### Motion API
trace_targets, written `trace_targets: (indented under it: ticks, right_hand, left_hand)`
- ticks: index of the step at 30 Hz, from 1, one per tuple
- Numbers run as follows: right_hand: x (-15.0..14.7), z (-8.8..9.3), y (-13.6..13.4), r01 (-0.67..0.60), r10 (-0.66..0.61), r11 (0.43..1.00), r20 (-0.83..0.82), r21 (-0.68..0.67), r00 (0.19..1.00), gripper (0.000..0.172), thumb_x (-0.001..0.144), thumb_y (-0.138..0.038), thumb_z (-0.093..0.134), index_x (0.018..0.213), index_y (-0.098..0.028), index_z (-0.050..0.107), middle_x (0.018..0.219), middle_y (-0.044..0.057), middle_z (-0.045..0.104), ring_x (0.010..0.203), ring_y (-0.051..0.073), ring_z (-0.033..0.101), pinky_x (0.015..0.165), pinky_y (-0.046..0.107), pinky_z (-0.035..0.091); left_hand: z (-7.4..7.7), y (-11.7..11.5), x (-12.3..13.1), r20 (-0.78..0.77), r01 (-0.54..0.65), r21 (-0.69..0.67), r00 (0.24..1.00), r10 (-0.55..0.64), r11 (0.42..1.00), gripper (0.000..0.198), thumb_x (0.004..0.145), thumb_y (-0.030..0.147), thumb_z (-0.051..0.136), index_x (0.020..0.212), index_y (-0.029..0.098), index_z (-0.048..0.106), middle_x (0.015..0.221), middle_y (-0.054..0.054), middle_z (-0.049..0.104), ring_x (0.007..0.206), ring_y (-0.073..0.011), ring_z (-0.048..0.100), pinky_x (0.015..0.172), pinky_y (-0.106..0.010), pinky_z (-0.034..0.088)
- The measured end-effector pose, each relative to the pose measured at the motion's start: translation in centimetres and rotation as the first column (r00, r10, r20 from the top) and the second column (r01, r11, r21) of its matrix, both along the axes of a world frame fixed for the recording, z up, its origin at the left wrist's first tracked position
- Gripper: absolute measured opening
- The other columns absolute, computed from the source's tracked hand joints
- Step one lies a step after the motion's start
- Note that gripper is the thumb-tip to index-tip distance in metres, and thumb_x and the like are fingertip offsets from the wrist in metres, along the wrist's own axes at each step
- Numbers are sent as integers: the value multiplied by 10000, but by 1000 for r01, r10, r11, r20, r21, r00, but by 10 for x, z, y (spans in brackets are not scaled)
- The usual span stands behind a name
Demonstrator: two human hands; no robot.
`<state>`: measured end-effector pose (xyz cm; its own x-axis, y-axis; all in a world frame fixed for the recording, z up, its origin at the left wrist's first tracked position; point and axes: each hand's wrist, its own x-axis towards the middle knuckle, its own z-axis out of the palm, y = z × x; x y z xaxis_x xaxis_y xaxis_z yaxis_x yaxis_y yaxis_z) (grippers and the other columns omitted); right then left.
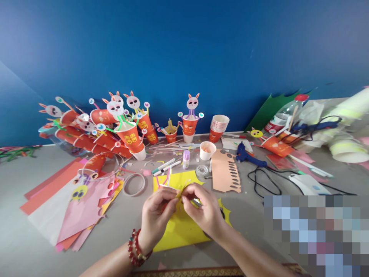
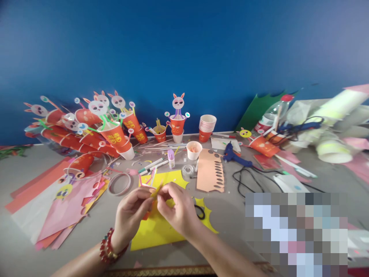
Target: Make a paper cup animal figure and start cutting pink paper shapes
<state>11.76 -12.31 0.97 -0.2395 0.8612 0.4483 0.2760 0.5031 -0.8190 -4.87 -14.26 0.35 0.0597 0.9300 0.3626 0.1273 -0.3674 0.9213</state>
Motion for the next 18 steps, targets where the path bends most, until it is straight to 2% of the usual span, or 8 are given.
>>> trace_targets:
  ticks: [12, 18]
  right_hand:
    - [0, 0, 0, -4, 4, 1000, -8, -24, 1000, 91, 865, -131, 534, 813, -206, 545, 751, -1, 600, 681, 136, 608, 653, 242, 479]
    - [0, 0, 0, 12, -12, 1000, 15, 2, 1000, 100, 845, -125, 543, 796, -211, 533, 738, -3, 597, 679, 142, 602, 648, 251, 475]
  left_hand:
    - [0, 1, 1, -10, 12, 6, 1000, -12, 1000, 79, 917, 174, 597, 869, 190, 658, 935, -47, 697, 557, -76, 596, 587, -212, 510]
    - [0, 1, 1, -35, 1, 33, 999, 0, 999, 69, 911, 168, 604, 866, 188, 652, 933, -56, 698, 624, -101, 628, 591, -212, 511]
